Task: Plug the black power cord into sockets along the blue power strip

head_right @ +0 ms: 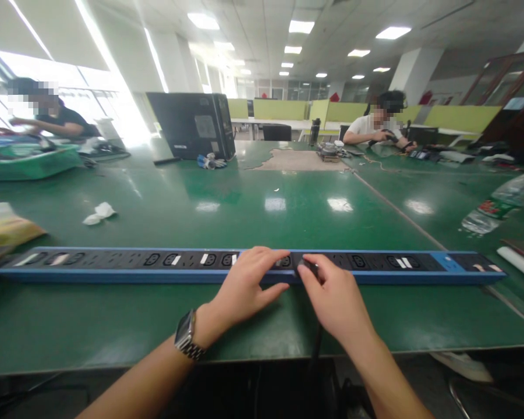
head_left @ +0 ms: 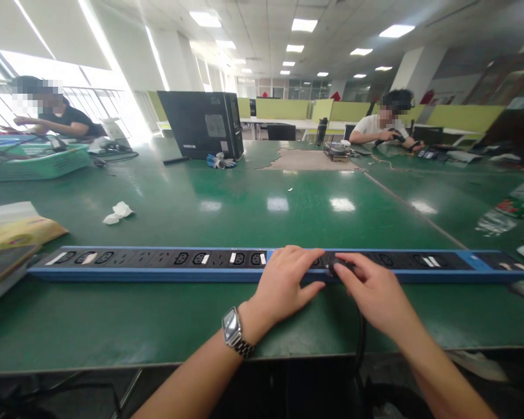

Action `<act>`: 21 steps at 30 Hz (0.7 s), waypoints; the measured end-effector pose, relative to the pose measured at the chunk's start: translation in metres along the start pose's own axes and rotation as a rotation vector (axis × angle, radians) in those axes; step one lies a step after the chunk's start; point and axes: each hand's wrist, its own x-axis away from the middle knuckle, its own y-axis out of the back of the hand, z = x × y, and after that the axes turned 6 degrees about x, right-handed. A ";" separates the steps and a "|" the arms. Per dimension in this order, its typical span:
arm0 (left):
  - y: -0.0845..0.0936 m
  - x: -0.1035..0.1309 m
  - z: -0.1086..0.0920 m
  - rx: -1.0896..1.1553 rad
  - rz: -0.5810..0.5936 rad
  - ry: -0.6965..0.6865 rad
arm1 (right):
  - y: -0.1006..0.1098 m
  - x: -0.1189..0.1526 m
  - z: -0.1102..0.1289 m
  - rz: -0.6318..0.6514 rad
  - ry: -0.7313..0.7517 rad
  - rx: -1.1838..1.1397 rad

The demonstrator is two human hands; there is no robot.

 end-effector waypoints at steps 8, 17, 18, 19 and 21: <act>-0.003 0.013 0.025 -0.306 0.090 0.113 | 0.014 -0.055 -0.004 0.130 0.064 0.428; 0.000 0.013 0.021 -0.336 0.152 0.120 | 0.011 -0.055 0.024 0.184 -0.010 0.705; 0.001 0.013 0.022 -0.336 0.155 0.119 | 0.011 -0.055 0.026 0.202 -0.019 0.706; 0.001 0.013 0.022 -0.335 0.156 0.118 | 0.012 -0.056 0.027 0.213 -0.031 0.720; 0.001 0.014 0.023 -0.336 0.155 0.116 | 0.013 -0.055 0.030 0.219 -0.053 0.768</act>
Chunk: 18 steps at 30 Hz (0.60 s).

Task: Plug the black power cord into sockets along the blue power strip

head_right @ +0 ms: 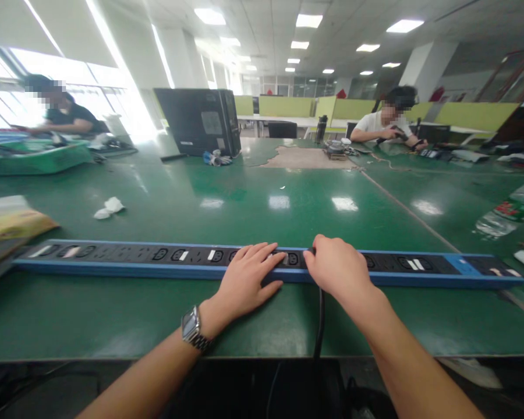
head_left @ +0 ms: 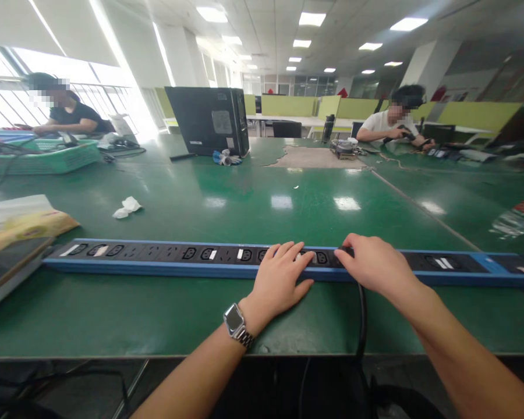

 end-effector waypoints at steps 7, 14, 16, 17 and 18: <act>-0.003 -0.001 -0.001 0.006 -0.035 0.001 | -0.006 -0.006 -0.006 -0.014 0.025 -0.017; -0.004 -0.002 -0.001 -0.007 -0.045 -0.001 | -0.020 -0.008 -0.004 0.005 0.052 -0.083; -0.004 -0.001 -0.001 -0.019 -0.038 -0.003 | -0.019 -0.007 0.001 -0.013 0.033 -0.028; -0.003 -0.001 -0.001 -0.024 -0.033 -0.002 | -0.017 -0.006 0.001 -0.017 0.051 -0.035; -0.003 -0.001 -0.001 -0.029 -0.027 -0.001 | -0.015 -0.006 -0.001 -0.027 0.076 -0.074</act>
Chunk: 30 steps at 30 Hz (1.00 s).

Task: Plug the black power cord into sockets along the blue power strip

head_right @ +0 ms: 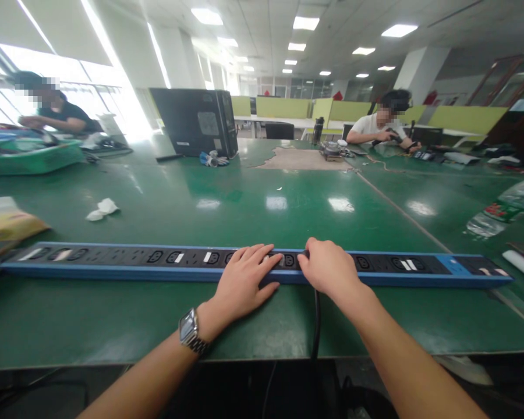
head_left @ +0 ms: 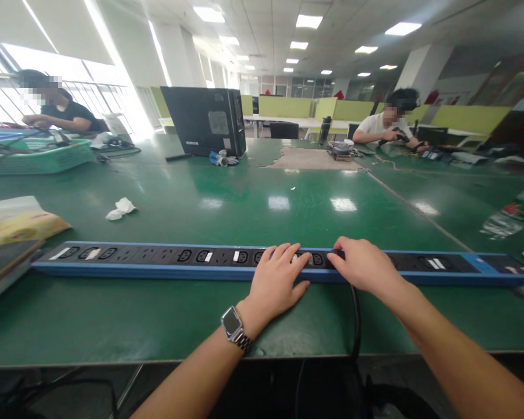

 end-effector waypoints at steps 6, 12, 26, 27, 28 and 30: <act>0.001 -0.001 -0.001 -0.014 0.014 0.002 | 0.018 0.016 -0.067 -0.285 -0.160 -0.367; 0.000 -0.002 -0.003 -0.009 -0.005 0.015 | 0.004 0.018 -0.161 -0.117 -0.214 -0.226; 0.002 0.001 -0.002 0.006 0.016 0.006 | 0.000 0.010 -0.181 0.002 -0.147 -0.148; 0.003 0.001 -0.001 0.013 0.018 0.004 | 0.003 0.013 -0.177 -0.032 -0.176 -0.149; 0.003 0.001 -0.001 0.022 0.021 0.003 | 0.006 0.016 -0.170 -0.091 -0.211 -0.143; 0.004 -0.001 -0.003 0.056 0.014 0.009 | 0.010 0.023 -0.145 -0.244 -0.268 -0.135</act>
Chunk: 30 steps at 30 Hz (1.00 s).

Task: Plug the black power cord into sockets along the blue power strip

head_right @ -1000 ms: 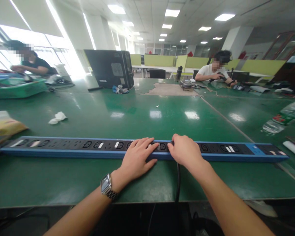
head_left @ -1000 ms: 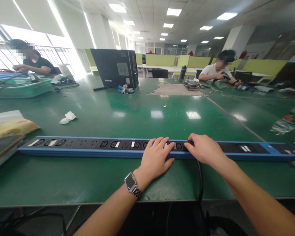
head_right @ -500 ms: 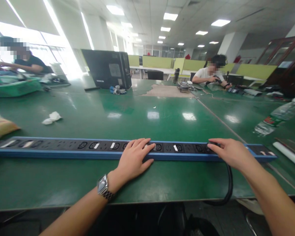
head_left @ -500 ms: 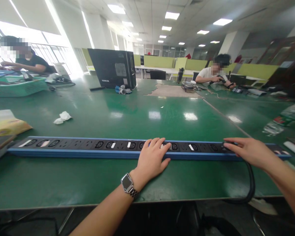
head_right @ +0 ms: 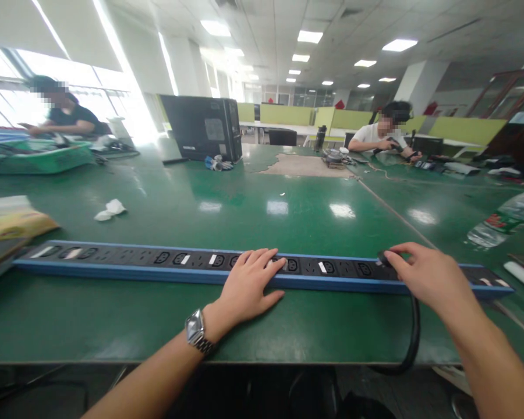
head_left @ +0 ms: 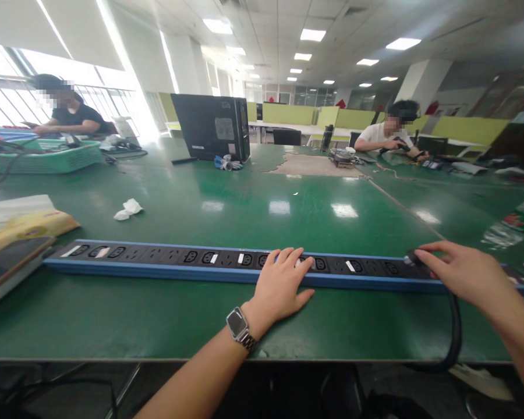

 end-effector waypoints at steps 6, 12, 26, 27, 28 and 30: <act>0.000 -0.005 -0.015 0.302 -0.160 -0.077 | 0.002 0.054 0.122 0.337 0.362 -0.563; 0.033 0.030 0.040 0.248 -0.496 0.104 | -0.031 0.076 0.131 0.115 0.137 -1.097; 0.098 0.052 0.120 0.263 0.097 0.200 | -0.090 0.098 0.086 0.176 0.060 -0.807; 0.098 0.051 0.121 0.240 0.119 0.185 | -0.090 0.098 0.086 0.169 0.062 -0.806; 0.098 0.050 0.123 0.216 0.136 0.170 | -0.090 0.098 0.086 0.163 0.065 -0.805; 0.096 0.050 0.126 0.185 0.158 0.138 | -0.090 0.098 0.086 0.156 0.072 -0.797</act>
